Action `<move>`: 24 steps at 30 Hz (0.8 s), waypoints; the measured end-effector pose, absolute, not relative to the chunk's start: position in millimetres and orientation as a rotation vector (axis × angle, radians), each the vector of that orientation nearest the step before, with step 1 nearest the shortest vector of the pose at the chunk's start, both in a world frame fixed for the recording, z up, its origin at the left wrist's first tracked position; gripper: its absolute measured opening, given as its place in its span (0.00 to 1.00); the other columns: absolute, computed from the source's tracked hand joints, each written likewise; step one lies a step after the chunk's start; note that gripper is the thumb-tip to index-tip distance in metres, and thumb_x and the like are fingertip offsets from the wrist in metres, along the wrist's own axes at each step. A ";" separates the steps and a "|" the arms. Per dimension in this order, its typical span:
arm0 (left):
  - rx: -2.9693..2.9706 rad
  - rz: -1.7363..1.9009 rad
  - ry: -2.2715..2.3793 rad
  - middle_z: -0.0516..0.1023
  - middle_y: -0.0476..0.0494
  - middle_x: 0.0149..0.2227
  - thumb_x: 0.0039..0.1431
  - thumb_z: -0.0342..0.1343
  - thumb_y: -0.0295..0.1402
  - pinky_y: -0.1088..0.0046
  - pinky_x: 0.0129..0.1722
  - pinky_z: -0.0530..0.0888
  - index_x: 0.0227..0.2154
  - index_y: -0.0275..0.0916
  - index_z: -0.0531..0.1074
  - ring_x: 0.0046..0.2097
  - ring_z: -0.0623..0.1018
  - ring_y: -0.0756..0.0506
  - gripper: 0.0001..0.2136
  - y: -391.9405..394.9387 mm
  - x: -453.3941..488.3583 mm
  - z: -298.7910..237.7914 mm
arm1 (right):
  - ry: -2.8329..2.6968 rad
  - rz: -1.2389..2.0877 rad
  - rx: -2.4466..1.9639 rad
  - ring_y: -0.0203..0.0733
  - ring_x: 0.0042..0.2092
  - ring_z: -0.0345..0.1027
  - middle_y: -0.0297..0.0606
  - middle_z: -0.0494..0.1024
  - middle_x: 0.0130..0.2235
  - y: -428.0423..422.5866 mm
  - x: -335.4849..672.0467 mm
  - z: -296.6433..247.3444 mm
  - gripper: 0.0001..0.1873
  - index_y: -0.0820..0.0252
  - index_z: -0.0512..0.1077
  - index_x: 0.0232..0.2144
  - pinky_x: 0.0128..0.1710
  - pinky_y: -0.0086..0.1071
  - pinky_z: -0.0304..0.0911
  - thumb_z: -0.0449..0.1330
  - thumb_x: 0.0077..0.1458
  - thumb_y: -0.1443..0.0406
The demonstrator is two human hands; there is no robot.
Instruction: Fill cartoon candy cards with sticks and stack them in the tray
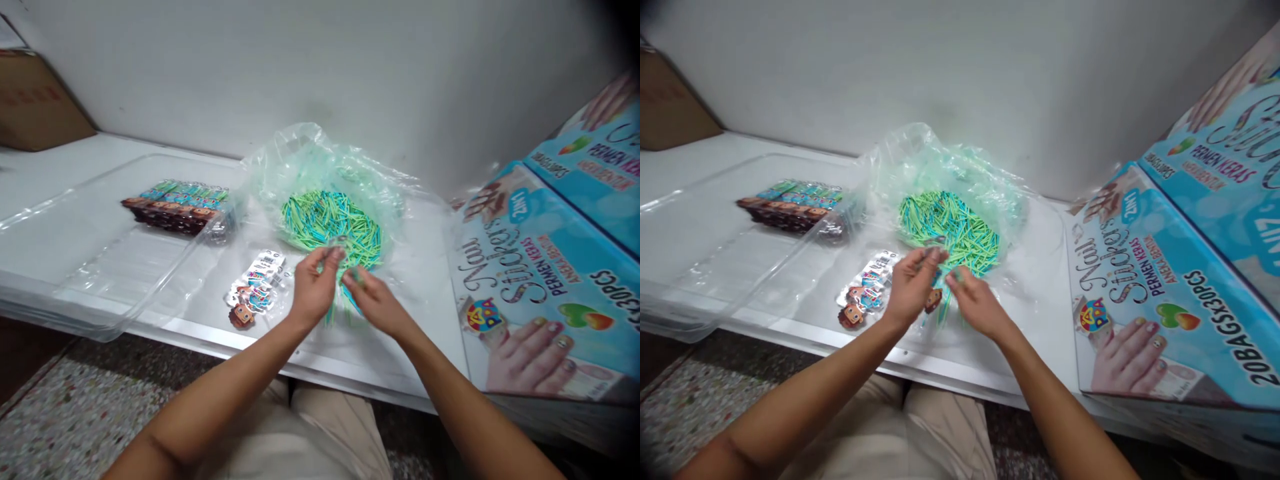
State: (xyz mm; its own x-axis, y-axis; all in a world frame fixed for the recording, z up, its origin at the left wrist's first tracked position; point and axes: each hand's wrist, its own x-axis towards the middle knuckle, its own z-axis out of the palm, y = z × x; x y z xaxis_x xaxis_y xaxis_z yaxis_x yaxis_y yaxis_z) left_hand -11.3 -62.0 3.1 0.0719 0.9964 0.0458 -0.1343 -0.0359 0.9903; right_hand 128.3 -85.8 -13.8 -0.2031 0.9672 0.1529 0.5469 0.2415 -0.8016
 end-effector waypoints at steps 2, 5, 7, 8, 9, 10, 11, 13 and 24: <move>1.119 1.445 1.016 0.79 0.45 0.34 0.56 0.56 0.43 0.70 0.44 0.70 0.32 0.36 0.75 0.40 0.76 0.46 0.13 -58.3 -19.4 0.9 | -1.470 0.760 -1.335 0.36 0.25 0.58 0.27 0.61 0.23 -87.3 148.1 -30.0 0.13 0.54 0.59 0.29 0.29 0.30 0.59 0.45 0.64 0.56; 1.078 1.530 1.038 0.79 0.44 0.31 0.55 0.58 0.42 0.70 0.42 0.71 0.30 0.35 0.75 0.36 0.77 0.47 0.13 -53.9 -33.3 -9.6 | -1.345 0.600 -1.422 0.37 0.31 0.62 0.30 0.65 0.27 -98.5 167.4 -63.9 0.15 0.55 0.58 0.29 0.36 0.31 0.60 0.44 0.64 0.54; 1.090 1.483 1.055 0.79 0.44 0.31 0.55 0.58 0.42 0.71 0.41 0.71 0.30 0.35 0.75 0.36 0.77 0.48 0.13 -54.6 -38.1 -16.1 | -1.440 0.600 -1.593 0.38 0.32 0.63 0.32 0.67 0.28 -108.3 169.5 -83.5 0.15 0.55 0.59 0.31 0.36 0.32 0.59 0.43 0.65 0.54; 1.110 1.457 1.057 0.79 0.44 0.31 0.55 0.58 0.42 0.71 0.41 0.71 0.30 0.35 0.76 0.36 0.77 0.48 0.13 -55.7 -39.2 -18.0 | -1.476 0.612 -1.626 0.38 0.32 0.63 0.32 0.67 0.28 -112.3 168.7 -89.8 0.15 0.55 0.59 0.31 0.35 0.31 0.59 0.44 0.64 0.53; 1.132 1.436 1.056 0.79 0.44 0.31 0.55 0.58 0.42 0.72 0.41 0.71 0.30 0.35 0.76 0.36 0.76 0.49 0.13 -56.9 -39.6 -18.9 | -1.501 0.631 -1.643 0.39 0.31 0.63 0.32 0.67 0.28 -115.2 167.6 -93.0 0.15 0.55 0.60 0.31 0.34 0.31 0.58 0.45 0.64 0.53; 1.155 1.421 1.052 0.79 0.44 0.31 0.55 0.58 0.42 0.72 0.41 0.71 0.30 0.35 0.76 0.36 0.76 0.49 0.13 -58.1 -39.7 -19.0 | -1.516 0.642 -1.647 0.39 0.31 0.63 0.31 0.67 0.27 -116.5 166.9 -93.0 0.15 0.55 0.60 0.32 0.33 0.31 0.58 0.45 0.63 0.53; 1.174 1.412 1.049 0.79 0.44 0.31 0.55 0.58 0.41 0.73 0.40 0.71 0.30 0.35 0.76 0.35 0.76 0.49 0.13 -59.0 -39.6 -18.5 | -1.529 0.632 -1.667 0.39 0.30 0.63 0.31 0.67 0.27 -116.4 166.9 -90.4 0.15 0.55 0.60 0.32 0.33 0.31 0.57 0.45 0.63 0.52; 1.198 1.400 1.045 0.78 0.45 0.31 0.56 0.57 0.42 0.73 0.38 0.71 0.30 0.35 0.76 0.34 0.75 0.50 0.13 -59.8 -39.5 -16.8 | -1.617 0.559 -1.821 0.40 0.30 0.64 0.32 0.69 0.27 -111.8 169.3 -79.9 0.16 0.55 0.61 0.33 0.31 0.30 0.55 0.43 0.64 0.53; 1.180 1.257 1.043 0.78 0.44 0.31 0.55 0.58 0.44 0.75 0.32 0.72 0.30 0.35 0.76 0.32 0.75 0.49 0.14 -66.6 -40.4 -17.5 | -2.055 0.813 -2.268 0.49 0.33 0.69 0.51 0.77 0.30 -69.5 186.5 -60.8 0.06 0.64 0.71 0.23 0.27 0.32 0.50 0.58 0.45 0.65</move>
